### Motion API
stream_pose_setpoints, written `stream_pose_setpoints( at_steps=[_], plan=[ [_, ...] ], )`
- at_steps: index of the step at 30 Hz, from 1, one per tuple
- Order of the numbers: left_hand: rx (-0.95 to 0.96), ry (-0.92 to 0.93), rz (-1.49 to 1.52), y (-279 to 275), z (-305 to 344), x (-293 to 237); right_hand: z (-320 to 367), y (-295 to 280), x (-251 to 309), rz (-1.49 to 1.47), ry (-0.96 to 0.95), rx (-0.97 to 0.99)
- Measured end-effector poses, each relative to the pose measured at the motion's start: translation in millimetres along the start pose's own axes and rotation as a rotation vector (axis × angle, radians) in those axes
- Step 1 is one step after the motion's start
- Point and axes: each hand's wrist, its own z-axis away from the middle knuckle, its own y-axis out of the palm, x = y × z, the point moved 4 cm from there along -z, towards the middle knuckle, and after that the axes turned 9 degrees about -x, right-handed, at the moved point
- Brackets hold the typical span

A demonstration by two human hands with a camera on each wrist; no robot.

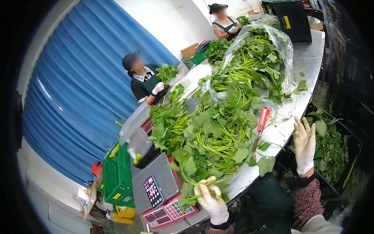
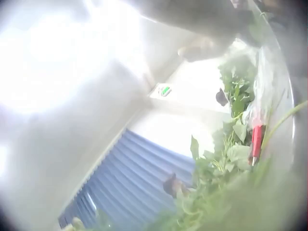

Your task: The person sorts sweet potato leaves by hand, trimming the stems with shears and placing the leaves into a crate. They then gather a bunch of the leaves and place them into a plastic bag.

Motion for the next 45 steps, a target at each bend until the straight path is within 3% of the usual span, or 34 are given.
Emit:
stream_pose_setpoints(
  at_steps=[1, 3, 4, 6, 7, 9, 12, 13, 15, 19, 21, 23, 25, 27, 30, 31, 33, 37, 39, 40, 43, 45],
  plan=[
    [-0.002, 0.002, 0.002, 0, 4, -4, -3, 4, 2, 0.037, -0.010, -0.093],
    [0.061, -0.083, 0.073, 4, 9, -5, 29, 36, -24, 0.635, -0.042, -0.056],
    [0.106, -0.123, 0.076, 7, 12, -4, 39, 45, -39, 0.889, 0.140, 0.221],
    [0.162, -0.152, 0.062, 6, 17, 2, 56, 70, -75, 1.187, -0.085, 0.697],
    [0.219, -0.179, 0.047, 6, 20, 3, 60, 86, -90, 1.227, -0.426, 0.761],
    [0.200, -0.280, 0.040, 7, 25, 2, 53, 103, -126, 1.553, -0.686, 0.966],
    [0.215, -0.177, -0.106, 3, 18, 9, 42, 108, -179, 1.925, -0.806, 1.191],
    [0.239, -0.112, -0.137, 2, 13, 12, 36, 107, -191, 1.919, -0.727, 1.181],
    [0.230, -0.196, -0.030, 1, 8, 16, 27, 115, -180, 1.722, -0.702, 1.144],
    [0.247, -0.349, 0.236, 6, 4, 10, -10, 125, -155, 1.181, 0.001, 0.726],
    [0.259, -0.410, 0.303, 6, 2, 12, -16, 127, -136, 0.848, 0.013, 0.571],
    [0.281, -0.434, 0.281, 2, -3, 22, -13, 119, -116, 0.822, 0.090, 0.492],
    [0.321, -0.447, 0.301, 0, -6, 33, -11, 101, -112, 0.956, 0.073, 0.531],
    [0.221, -0.508, 0.239, -4, -8, 45, -1, 79, -119, 1.099, 0.398, 0.558],
    [0.112, -0.566, 0.120, 3, -5, 41, 24, 79, -99, 0.951, 0.321, 0.414],
    [0.116, -0.575, 0.118, 2, -4, 42, 31, 76, -92, 0.849, 0.236, 0.367],
    [0.157, -0.514, 0.077, 3, -2, 45, 56, 63, -87, 0.856, 0.238, 0.316],
    [0.186, -0.410, 0.007, 16, 2, 35, 100, 58, -80, 0.976, 0.140, 0.435],
    [0.226, -0.355, -0.023, 13, 0, 37, 109, 57, -76, 1.184, -0.189, 0.641],
    [0.150, -0.398, -0.019, 12, 2, 40, 110, 53, -77, 1.167, -0.166, 0.657],
    [0.162, -0.424, 0.013, 3, 1, 50, 108, 47, -76, 1.187, -0.122, 0.684],
    [0.171, -0.388, -0.038, 4, 11, 46, 101, 40, -81, 1.005, 0.407, 0.596]
  ],
)
